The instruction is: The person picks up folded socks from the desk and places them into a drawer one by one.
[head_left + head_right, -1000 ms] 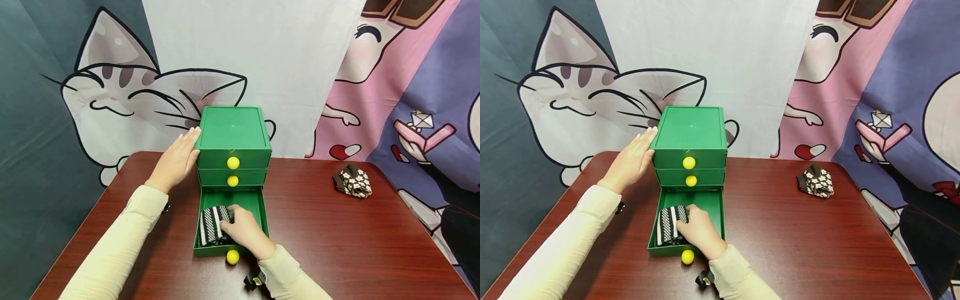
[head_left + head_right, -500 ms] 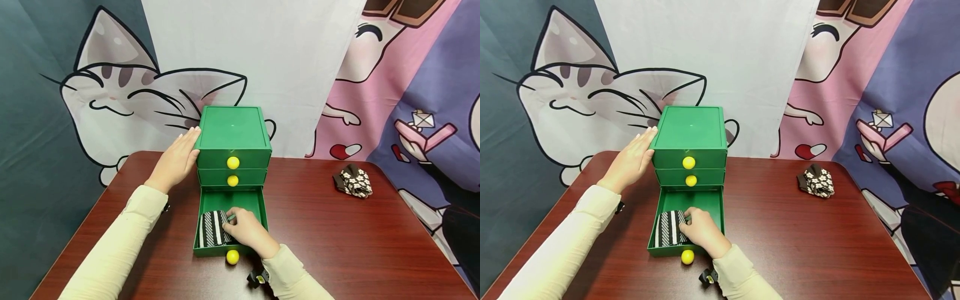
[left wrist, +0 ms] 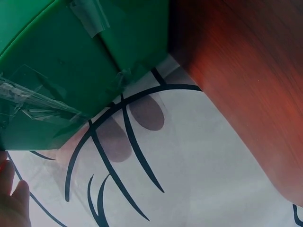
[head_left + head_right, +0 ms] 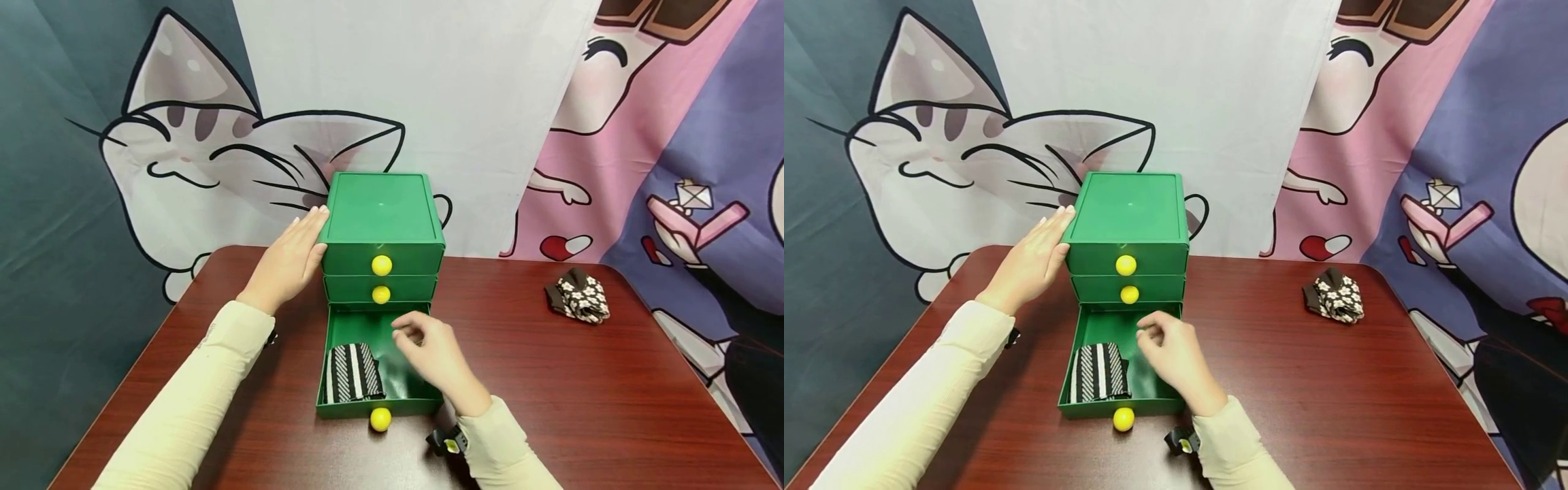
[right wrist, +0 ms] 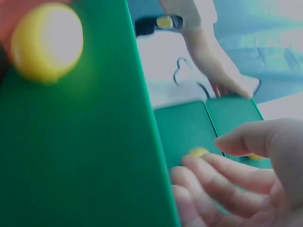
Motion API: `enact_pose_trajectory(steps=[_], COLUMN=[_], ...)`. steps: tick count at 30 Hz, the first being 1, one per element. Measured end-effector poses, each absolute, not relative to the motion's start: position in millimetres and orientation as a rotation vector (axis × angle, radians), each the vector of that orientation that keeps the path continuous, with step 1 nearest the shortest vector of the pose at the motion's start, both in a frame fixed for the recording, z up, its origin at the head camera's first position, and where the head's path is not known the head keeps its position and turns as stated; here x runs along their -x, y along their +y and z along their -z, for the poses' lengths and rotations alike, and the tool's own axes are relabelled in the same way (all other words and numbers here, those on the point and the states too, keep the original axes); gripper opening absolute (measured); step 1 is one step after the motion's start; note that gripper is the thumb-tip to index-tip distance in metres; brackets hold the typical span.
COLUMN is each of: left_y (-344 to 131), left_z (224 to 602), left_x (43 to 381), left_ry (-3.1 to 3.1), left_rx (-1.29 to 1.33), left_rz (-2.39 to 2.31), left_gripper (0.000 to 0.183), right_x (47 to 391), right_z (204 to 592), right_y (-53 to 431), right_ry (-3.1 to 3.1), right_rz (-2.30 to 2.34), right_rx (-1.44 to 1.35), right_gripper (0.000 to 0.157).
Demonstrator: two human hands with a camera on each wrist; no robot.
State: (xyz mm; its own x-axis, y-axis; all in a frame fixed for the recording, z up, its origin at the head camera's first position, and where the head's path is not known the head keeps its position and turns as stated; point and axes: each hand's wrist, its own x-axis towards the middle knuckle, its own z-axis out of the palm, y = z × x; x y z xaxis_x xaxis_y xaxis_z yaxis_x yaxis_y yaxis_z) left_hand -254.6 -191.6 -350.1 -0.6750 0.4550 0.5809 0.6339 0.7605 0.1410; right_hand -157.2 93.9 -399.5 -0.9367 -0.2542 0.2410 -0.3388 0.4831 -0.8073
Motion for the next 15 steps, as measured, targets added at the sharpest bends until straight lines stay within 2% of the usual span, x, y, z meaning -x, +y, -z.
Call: enact_pose_trajectory(steps=[7, 15], left_y=[-192.4, -191.2], left_z=[351.1, 354.6], left_x=[255.5, 257.5], left_ry=[-2.401, -2.389], left_rx=[0.818, 0.819], left_rz=[0.447, 0.445], left_gripper=[0.054, 0.053], right_x=[168.8, 181.7], right_z=[399.2, 411.0], right_y=[134.3, 197.4], right_ry=[-2.399, -2.308], right_rz=[-1.386, -1.075], right_rx=[-0.464, -0.392], right_gripper=[0.014, 0.014])
